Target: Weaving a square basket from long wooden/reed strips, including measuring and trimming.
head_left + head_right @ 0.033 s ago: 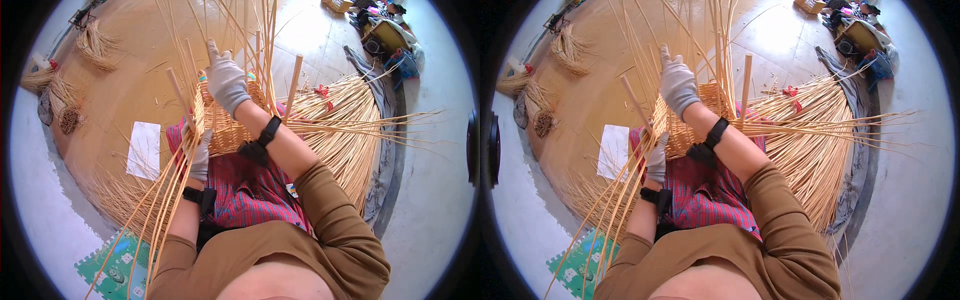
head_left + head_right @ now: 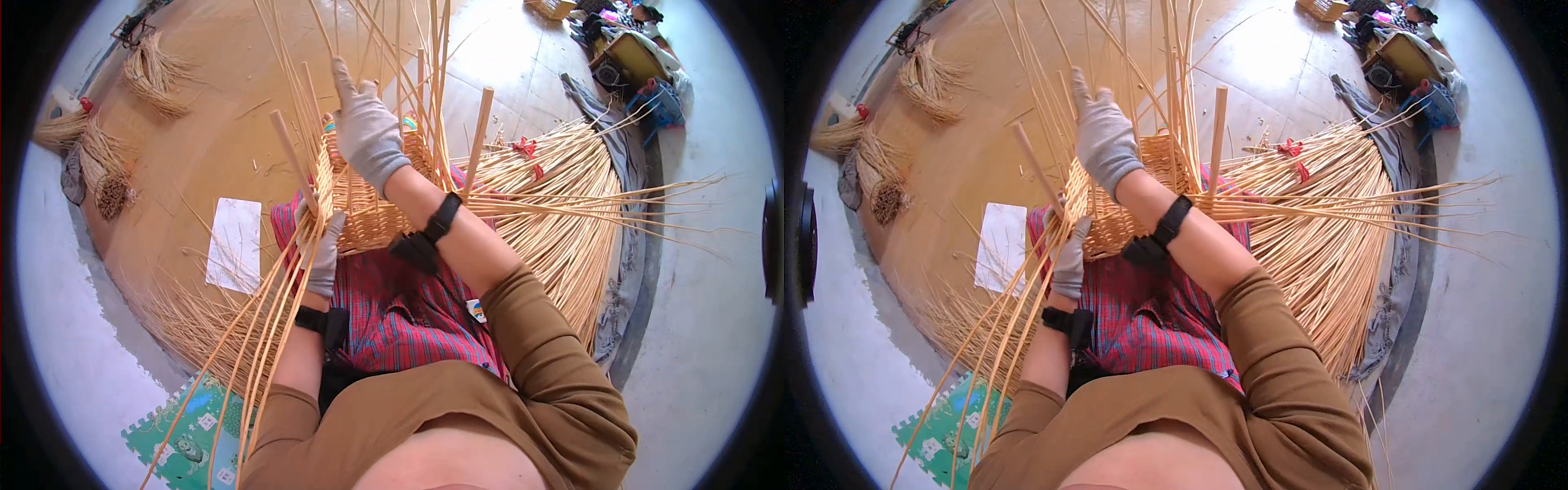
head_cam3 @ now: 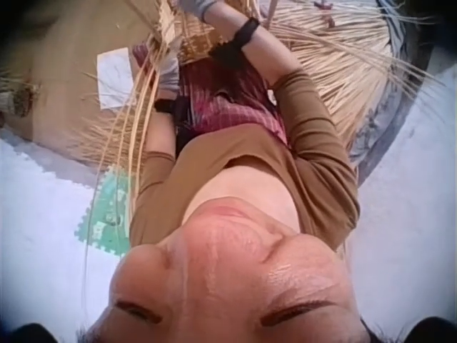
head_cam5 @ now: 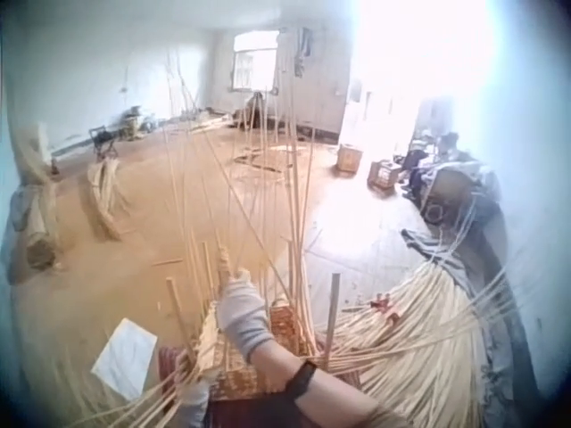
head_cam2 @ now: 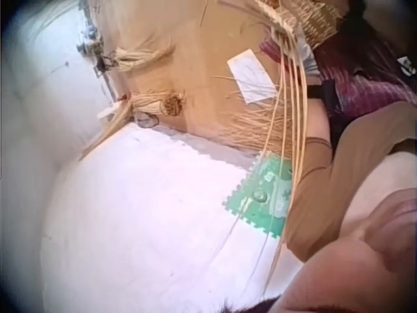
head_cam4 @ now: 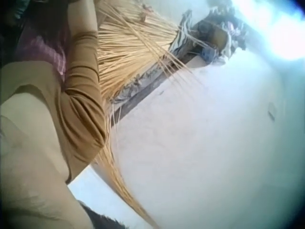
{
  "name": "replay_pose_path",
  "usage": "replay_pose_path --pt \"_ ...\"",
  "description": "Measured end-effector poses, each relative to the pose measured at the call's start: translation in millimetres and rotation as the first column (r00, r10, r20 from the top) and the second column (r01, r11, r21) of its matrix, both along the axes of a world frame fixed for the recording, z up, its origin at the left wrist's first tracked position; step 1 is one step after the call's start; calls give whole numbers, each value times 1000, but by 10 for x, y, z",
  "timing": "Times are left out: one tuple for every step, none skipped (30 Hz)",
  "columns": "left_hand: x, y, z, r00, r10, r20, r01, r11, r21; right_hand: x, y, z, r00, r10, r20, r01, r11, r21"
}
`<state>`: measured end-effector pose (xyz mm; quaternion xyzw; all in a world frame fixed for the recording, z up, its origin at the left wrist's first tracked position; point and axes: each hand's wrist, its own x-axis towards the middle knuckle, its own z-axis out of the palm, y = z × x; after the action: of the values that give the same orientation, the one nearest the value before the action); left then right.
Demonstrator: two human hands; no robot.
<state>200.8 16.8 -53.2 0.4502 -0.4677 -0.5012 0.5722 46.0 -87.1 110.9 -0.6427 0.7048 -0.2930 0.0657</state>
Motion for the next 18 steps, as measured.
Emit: replay_pose_path --pt "9 8 -7 998 -27 -54 22 996 -84 -33 149 -27 991 124 -42 -131 954 -269" --pt "36 -4 -13 999 -43 -17 42 996 -78 -61 270 -55 987 105 118 -87 985 -148" --pt "38 -12 -30 998 -66 -15 64 996 -69 -196 575 -137 954 106 281 -86 993 -83" --pt "57 -24 -43 996 -84 -19 82 994 -68 -328 765 -222 908 216 359 -142 965 -221" --pt "50 -41 -61 998 -61 -22 59 993 -98 -460 952 -318 849 190 492 -73 966 -247" --pt "50 -21 -67 999 -15 40 19 995 -97 -568 1102 -448 783 271 559 4 897 -441" --pt "44 16 -53 998 -11 68 19 994 -110 -655 1230 -592 740 284 610 54 879 -475" --pt "30 60 -27 998 -28 54 35 990 -138 -744 1321 -735 689 321 650 79 858 -507" --pt "4 125 27 992 37 119 -16 984 -177 -838 1415 -856 586 247 772 130 912 -390" --pt "-45 197 96 997 75 20 -70 985 -160 -912 1479 -981 488 192 851 119 952 -283" --pt "-74 343 190 967 146 210 -138 989 -55 -963 1511 -1080 364 32 931 144 985 -90" --pt "-100 453 306 926 174 336 -212 974 79 -1002 1548 -1174 392 124 912 125 975 -186" --pt "-219 615 427 933 193 303 -204 979 6 -1019 1560 -1247 405 141 903 139 967 -213" --pt "-257 685 559 734 316 601 -24 897 -442 -1030 1578 -1291 410 205 889 117 955 -274" --pt "-364 659 659 828 154 539 62 930 -362 -1026 1612 -1323 383 205 901 121 956 -269" --pt "-445 630 739 919 -13 394 165 920 -354 -1016 1614 -1312 385 104 917 159 971 -177" --pt "-555 512 783 893 13 449 127 952 -280 -990 1624 -1280 377 87 922 170 972 -160" --pt "-621 324 798 848 -148 508 185 983 -22 -960 1595 -1203 368 73 927 179 973 -147"
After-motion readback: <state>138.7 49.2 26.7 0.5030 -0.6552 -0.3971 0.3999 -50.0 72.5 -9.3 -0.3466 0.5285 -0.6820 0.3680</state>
